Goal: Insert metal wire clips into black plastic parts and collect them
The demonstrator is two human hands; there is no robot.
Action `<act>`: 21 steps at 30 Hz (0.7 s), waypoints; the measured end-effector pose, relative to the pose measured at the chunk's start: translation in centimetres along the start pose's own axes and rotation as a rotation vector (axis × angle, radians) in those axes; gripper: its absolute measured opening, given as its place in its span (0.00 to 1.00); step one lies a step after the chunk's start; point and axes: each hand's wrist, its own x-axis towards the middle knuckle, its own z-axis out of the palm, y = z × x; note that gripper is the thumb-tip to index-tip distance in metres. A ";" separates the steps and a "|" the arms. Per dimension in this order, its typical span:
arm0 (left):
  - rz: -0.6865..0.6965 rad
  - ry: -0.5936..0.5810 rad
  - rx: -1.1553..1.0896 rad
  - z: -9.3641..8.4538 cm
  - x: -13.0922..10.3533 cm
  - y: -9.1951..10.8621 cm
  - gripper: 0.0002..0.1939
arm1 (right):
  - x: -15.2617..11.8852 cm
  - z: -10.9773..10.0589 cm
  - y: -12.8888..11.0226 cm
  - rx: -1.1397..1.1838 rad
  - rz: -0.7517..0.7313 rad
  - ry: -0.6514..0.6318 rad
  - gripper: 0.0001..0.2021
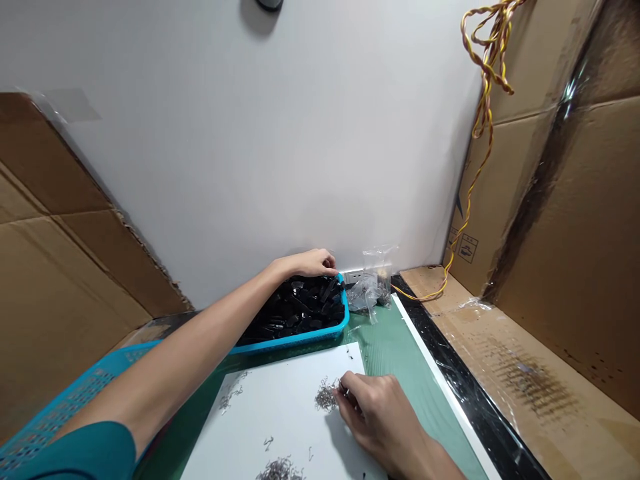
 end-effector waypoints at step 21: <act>-0.051 0.190 0.080 -3.8 -4.3 -2.9 0.11 | -1.2 2.7 2.1 0.034 -0.058 0.118 0.13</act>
